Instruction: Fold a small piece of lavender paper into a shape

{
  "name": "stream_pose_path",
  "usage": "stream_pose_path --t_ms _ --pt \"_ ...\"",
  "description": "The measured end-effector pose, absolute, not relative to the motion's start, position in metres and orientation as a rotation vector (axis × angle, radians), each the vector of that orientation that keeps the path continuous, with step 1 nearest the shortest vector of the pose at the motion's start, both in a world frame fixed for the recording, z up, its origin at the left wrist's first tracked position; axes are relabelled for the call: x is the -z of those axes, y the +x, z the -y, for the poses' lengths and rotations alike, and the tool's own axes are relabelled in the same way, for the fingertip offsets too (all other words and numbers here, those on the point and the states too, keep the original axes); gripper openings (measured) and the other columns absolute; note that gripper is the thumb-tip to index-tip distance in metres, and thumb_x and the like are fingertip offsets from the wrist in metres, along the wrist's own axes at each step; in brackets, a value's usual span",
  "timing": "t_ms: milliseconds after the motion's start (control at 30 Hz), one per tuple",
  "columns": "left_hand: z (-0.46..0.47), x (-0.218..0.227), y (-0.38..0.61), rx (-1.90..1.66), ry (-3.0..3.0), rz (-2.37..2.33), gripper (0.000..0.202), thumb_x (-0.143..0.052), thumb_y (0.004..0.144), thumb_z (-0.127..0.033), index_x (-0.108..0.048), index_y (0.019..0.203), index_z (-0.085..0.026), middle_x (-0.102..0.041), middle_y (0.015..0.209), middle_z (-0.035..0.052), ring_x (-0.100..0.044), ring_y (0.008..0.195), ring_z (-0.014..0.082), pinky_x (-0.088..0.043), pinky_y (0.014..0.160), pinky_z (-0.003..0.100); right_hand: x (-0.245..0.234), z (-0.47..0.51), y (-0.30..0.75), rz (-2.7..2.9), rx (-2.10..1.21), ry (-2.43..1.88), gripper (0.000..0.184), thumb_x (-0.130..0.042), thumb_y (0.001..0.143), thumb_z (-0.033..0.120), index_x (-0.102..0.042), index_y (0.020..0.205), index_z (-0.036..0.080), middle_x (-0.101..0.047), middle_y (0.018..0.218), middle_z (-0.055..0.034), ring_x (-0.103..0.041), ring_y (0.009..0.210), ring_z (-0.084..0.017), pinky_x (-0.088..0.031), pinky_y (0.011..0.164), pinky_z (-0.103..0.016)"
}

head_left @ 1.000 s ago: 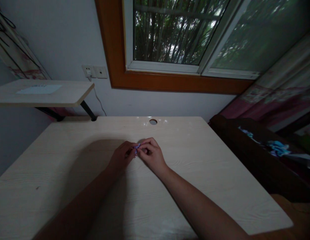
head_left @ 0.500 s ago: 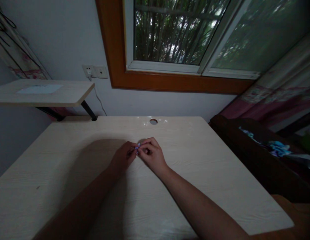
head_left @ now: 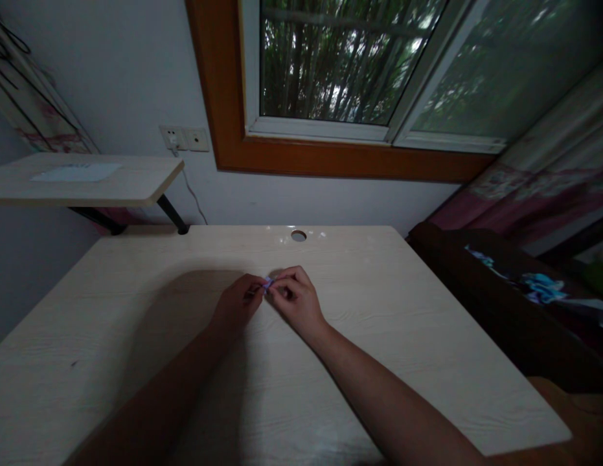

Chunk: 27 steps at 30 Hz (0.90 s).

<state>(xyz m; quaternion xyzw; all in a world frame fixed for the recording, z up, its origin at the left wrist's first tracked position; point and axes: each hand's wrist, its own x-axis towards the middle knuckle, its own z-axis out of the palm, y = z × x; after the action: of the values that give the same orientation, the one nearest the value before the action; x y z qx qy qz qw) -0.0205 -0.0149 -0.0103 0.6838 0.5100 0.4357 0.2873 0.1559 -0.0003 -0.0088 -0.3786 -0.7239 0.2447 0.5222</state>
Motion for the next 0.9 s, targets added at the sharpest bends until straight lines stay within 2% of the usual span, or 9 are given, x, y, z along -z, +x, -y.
stream_pose_path --t_ms 167,500,900 --pt "0.0145 0.0097 -0.0202 -1.185 1.847 -1.374 0.013 -0.058 0.088 -0.024 -0.065 0.098 -0.022 -0.071 0.095 0.0036 -0.07 0.086 0.0163 -0.059 0.079 0.028 0.0085 0.0007 0.1564 1.733 -0.566 -0.918 0.005 -0.069 0.083 0.019 -0.07 0.086 0.023 -0.059 0.098 -0.0048 -0.055 0.069 -0.012 -0.048 0.057 -0.026" --pt "0.0154 0.01 -0.0204 -1.177 1.759 -1.365 0.015 -0.058 0.089 -0.029 -0.065 0.1 -0.022 -0.071 0.097 0.004 -0.071 0.088 0.0168 -0.06 0.079 0.029 0.0029 0.003 0.1565 1.669 -0.575 -0.934 0.003 -0.069 0.084 0.021 -0.071 0.086 0.023 -0.059 0.095 -0.0049 -0.054 0.068 -0.012 -0.048 0.056 -0.026" --pt "0.0174 0.0027 -0.0192 -1.22 1.71 -1.165 0.012 -0.056 0.092 -0.03 -0.06 0.099 -0.021 -0.06 0.103 0.0048 -0.068 0.086 0.0144 -0.06 0.077 0.028 0.0001 0.0036 0.1583 1.615 -0.535 -0.935 0.004 -0.069 0.086 0.022 -0.072 0.088 0.023 -0.059 0.097 -0.0066 -0.056 0.073 -0.015 -0.052 0.061 -0.03"
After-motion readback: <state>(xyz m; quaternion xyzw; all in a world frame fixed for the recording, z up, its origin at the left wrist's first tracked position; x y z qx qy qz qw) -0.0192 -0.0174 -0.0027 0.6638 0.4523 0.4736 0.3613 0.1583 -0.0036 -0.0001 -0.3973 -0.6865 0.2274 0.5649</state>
